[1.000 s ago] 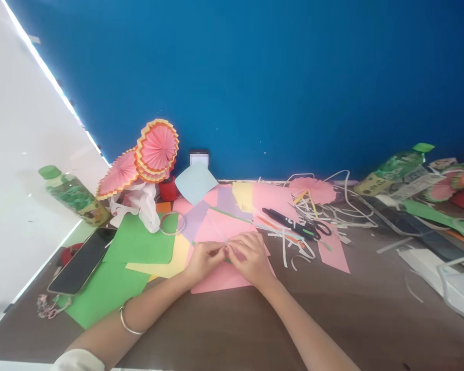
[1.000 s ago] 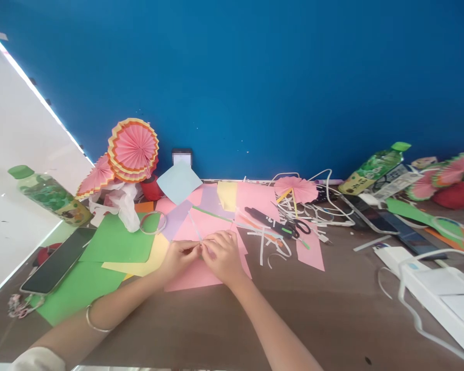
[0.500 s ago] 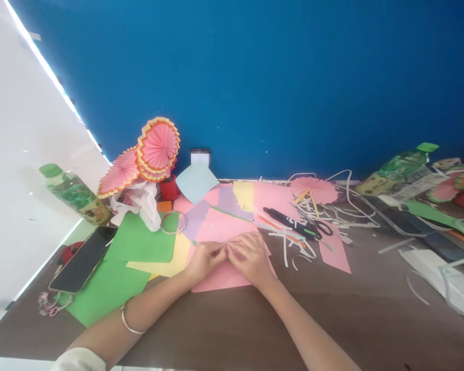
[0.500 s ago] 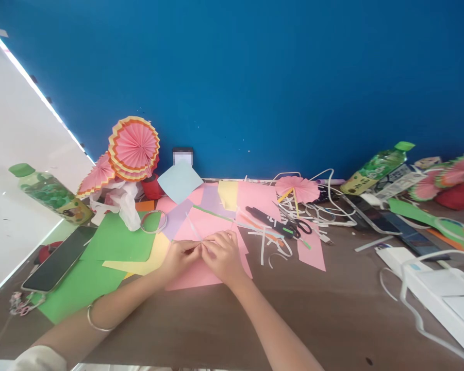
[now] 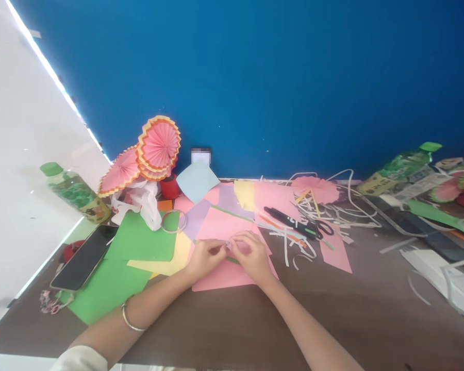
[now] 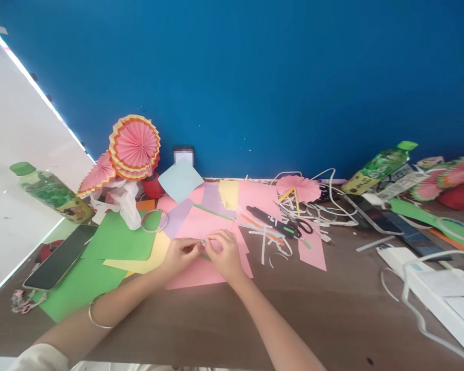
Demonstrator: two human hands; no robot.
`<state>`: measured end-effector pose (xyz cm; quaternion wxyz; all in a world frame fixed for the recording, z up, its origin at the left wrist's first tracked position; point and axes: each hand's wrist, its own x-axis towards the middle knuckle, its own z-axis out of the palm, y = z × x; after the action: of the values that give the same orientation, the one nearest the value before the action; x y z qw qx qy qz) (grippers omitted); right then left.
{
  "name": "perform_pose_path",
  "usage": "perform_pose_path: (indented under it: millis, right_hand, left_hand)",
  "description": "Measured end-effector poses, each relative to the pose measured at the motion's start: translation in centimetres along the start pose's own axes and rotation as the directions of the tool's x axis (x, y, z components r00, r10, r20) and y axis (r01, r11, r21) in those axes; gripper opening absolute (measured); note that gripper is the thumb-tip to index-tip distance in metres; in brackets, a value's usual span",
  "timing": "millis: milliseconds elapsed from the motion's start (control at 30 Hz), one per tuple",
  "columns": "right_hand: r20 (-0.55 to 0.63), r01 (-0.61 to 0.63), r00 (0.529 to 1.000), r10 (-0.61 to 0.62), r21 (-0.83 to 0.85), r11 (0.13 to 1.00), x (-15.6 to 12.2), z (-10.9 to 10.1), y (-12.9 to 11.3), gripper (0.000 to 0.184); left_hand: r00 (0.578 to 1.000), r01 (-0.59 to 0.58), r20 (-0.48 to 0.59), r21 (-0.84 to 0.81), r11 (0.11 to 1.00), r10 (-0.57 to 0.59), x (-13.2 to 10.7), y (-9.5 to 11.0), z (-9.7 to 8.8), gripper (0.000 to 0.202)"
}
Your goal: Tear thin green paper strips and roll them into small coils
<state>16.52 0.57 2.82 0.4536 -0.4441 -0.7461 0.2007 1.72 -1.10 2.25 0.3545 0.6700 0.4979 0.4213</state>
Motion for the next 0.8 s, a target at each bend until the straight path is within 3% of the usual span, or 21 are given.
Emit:
perform_pose_path:
  millis: [100,233,300,400,567,733,800]
  right_hand:
    - [-0.015,-0.076,0.997,0.077,0.040,0.996,0.2,-0.2,0.3,0.010]
    - [-0.079,-0.135,0.987,0.140,0.064,0.989,0.6,-0.8,0.9,0.010]
    - [-0.115,-0.148,0.981,0.154,0.064,0.987,0.8,-1.1,1.3,0.009]
    - [-0.161,-0.167,0.971,0.174,0.058,0.984,1.1,-1.6,1.9,0.009]
    - [-0.255,-0.225,0.943,0.215,-0.009,0.974,1.6,-2.8,3.7,0.013]
    - [-0.380,-0.221,0.921,0.083,-0.334,0.916,2.2,-5.0,6.3,0.022]
    - [-0.365,-0.218,0.930,0.038,-0.466,0.857,2.2,-5.2,6.4,0.038]
  left_hand:
    - [0.999,0.039,0.006,-0.099,0.994,-0.038,0.3,-0.1,-0.3,0.023]
    - [0.998,0.061,0.005,-0.375,0.925,-0.064,0.7,-1.1,-0.8,0.014]
    - [0.996,0.091,0.030,-0.557,0.825,-0.090,1.0,-1.5,-1.0,0.012]
    - [0.979,0.193,0.117,-0.791,0.581,-0.166,1.3,-1.7,-1.3,0.014]
    - [0.946,0.296,0.260,-0.935,0.192,-0.194,1.5,-1.0,-2.0,0.014]
    - [0.920,0.365,0.354,-0.930,0.041,-0.169,1.6,-1.0,-2.4,0.013]
    - [0.911,0.387,0.379,-0.922,0.019,-0.164,1.6,-1.0,-2.5,0.013]
